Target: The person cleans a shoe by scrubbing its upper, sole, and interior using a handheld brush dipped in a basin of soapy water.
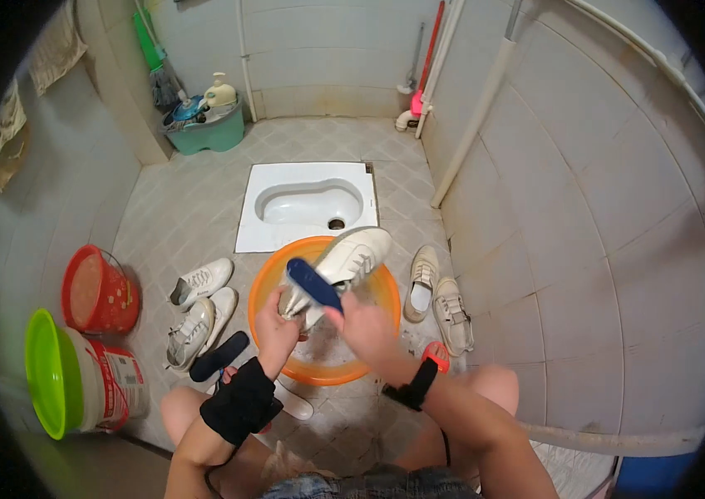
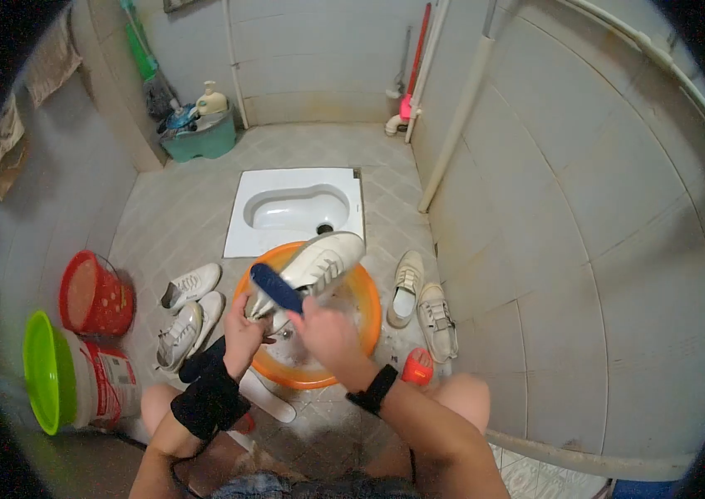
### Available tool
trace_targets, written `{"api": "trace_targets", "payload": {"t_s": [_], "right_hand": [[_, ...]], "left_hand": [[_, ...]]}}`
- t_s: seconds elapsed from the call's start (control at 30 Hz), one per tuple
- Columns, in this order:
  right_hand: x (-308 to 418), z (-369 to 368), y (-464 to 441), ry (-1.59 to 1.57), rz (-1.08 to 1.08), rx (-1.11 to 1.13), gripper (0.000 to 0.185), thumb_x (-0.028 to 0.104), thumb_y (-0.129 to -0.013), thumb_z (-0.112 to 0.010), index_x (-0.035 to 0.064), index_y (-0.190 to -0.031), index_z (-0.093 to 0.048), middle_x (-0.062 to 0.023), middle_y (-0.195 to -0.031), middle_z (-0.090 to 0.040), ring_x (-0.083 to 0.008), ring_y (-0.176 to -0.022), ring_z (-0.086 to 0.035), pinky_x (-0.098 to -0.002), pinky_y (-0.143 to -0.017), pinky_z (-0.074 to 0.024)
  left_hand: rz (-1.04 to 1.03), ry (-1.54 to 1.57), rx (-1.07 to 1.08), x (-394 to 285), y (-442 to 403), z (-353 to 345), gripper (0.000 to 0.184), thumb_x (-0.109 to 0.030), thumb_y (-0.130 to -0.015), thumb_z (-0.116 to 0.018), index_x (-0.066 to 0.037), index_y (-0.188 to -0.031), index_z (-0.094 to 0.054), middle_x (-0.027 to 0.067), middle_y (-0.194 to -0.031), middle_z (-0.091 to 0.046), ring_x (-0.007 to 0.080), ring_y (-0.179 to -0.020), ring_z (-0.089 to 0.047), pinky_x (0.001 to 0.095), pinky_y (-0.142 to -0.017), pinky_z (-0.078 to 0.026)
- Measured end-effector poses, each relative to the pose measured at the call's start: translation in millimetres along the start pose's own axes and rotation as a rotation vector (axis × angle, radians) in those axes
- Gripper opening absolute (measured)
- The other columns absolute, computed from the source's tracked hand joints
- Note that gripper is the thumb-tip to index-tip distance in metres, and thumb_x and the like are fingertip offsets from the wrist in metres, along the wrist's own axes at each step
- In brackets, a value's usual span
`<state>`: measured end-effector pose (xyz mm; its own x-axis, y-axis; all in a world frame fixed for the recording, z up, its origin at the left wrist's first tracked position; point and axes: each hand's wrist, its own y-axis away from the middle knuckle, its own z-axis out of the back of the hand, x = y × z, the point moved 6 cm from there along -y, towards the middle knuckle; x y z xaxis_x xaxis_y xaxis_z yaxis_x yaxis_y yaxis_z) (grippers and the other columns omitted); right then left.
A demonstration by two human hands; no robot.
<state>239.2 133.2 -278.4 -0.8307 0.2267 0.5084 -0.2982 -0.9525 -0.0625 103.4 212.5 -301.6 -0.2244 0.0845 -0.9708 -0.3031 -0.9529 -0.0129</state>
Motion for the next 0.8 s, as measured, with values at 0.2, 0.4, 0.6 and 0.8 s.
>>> {"api": "trace_targets", "payload": {"t_s": [0.2, 0.4, 0.6, 0.8], "right_hand": [[-38.2, 7.2, -23.3, -0.016, -0.223, -0.075, 0.045, 0.043, -0.089, -0.046, 0.0003, -0.081, -0.054, -0.0213, -0.064, -0.058, -0.0403, -0.061, -0.058, -0.0484, -0.055, -0.0452], [-6.5, 12.8, -3.8, -0.029, -0.135, 0.019, 0.041, 0.043, -0.088, -0.047, 0.003, -0.082, -0.056, -0.0211, -0.065, -0.06, -0.0382, -0.061, -0.06, -0.0497, -0.057, -0.0465], [-34.7, 33.5, -23.7, -0.069, -0.199, -0.139, 0.045, 0.045, -0.087, -0.048, 0.0019, -0.077, -0.055, -0.023, -0.063, -0.058, -0.0404, -0.062, -0.058, -0.0487, -0.056, -0.0449], [-66.0, 46.3, -18.6, -0.263, -0.347, -0.272, 0.049, 0.049, -0.085, -0.05, 0.0006, -0.079, -0.059, -0.0238, -0.068, -0.059, -0.0404, -0.069, -0.059, -0.0473, -0.062, -0.0434]], "left_hand": [[0.159, 0.081, 0.034, -0.3, -2.0, -1.7, 0.053, 0.01, -0.069, -0.054, 0.002, -0.12, -0.046, 0.0091, -0.07, -0.062, 0.0136, -0.049, -0.059, 0.026, -0.041, -0.047], [0.157, 0.065, 0.129, 3.2, -7.2, -5.8, 0.053, 0.008, -0.07, -0.055, 0.002, -0.122, -0.044, 0.0103, -0.075, -0.062, 0.0146, -0.052, -0.06, 0.0263, -0.041, -0.049], [0.434, 0.285, 0.192, -3.3, -9.9, -7.6, 0.049, 0.0, -0.073, -0.057, -0.001, -0.12, -0.043, 0.0113, -0.086, -0.061, 0.021, -0.059, -0.063, 0.0288, -0.037, -0.053], [0.496, 0.446, 0.354, -6.8, -8.8, 7.3, 0.039, -0.018, -0.087, -0.051, 0.004, -0.117, -0.043, 0.0165, -0.087, -0.064, 0.0233, -0.055, -0.064, 0.0228, -0.033, -0.045]]}}
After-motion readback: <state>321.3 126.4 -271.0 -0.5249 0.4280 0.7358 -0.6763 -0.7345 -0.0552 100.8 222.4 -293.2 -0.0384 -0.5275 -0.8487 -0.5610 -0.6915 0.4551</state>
